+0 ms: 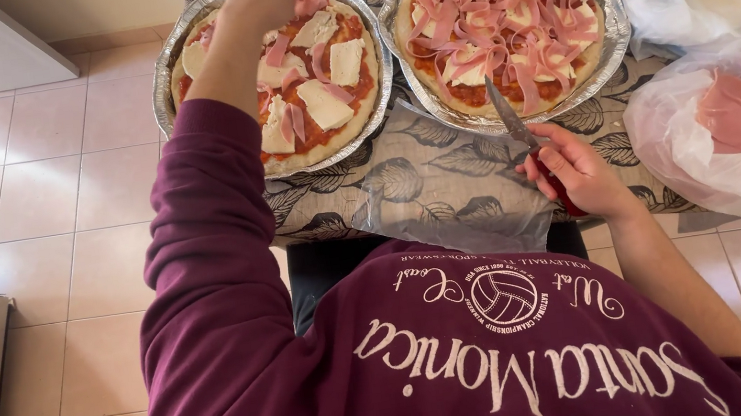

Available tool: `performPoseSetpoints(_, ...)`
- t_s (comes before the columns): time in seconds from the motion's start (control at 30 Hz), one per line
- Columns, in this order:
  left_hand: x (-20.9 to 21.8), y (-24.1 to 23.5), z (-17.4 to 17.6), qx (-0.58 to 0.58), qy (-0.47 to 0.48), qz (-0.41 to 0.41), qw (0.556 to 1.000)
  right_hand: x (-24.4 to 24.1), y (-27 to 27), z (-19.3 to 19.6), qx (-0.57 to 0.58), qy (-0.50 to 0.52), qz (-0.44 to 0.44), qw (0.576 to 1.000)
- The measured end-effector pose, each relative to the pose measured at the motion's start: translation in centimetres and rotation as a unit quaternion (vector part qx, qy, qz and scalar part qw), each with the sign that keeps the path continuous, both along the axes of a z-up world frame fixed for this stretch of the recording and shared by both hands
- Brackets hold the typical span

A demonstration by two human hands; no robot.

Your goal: Placing slices of ham and pieces of cheese onto pizza dough in metal trays.

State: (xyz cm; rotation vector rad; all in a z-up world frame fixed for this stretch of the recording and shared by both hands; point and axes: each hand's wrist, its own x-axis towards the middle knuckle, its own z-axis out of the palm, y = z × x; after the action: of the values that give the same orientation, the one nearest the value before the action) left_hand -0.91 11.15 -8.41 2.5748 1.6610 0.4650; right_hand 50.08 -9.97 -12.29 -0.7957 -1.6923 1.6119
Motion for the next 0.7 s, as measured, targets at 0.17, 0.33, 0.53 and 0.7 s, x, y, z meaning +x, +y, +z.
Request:
performPoseSetpoints(0.17, -0.2, -1.9, 1.8, 0.064, -0.04, 0.021, 0.997, 0.4, 1.0, -2.3, 0.037, 0.013, -0.001, 0.999)
performPoseSetpoints(0.33, 0.1, -2.5, 2.2, 0.07, -0.056, 0.012, 0.996, 0.7, 1.6, -3.6, 0.068, 0.02, -0.008, 0.997)
performPoseSetpoints(0.53, 0.6, -2.8, 2.4, 0.078, -0.079, -0.001, 0.994, 0.6, 1.6, -3.4, 0.075, 0.016, -0.005, 0.997)
performPoseSetpoints(0.7, 1.4, -2.8, 2.4, 0.086, -0.105, -0.014, 0.991, 0.6, 1.6, -3.4, 0.073, 0.015, -0.001, 0.997)
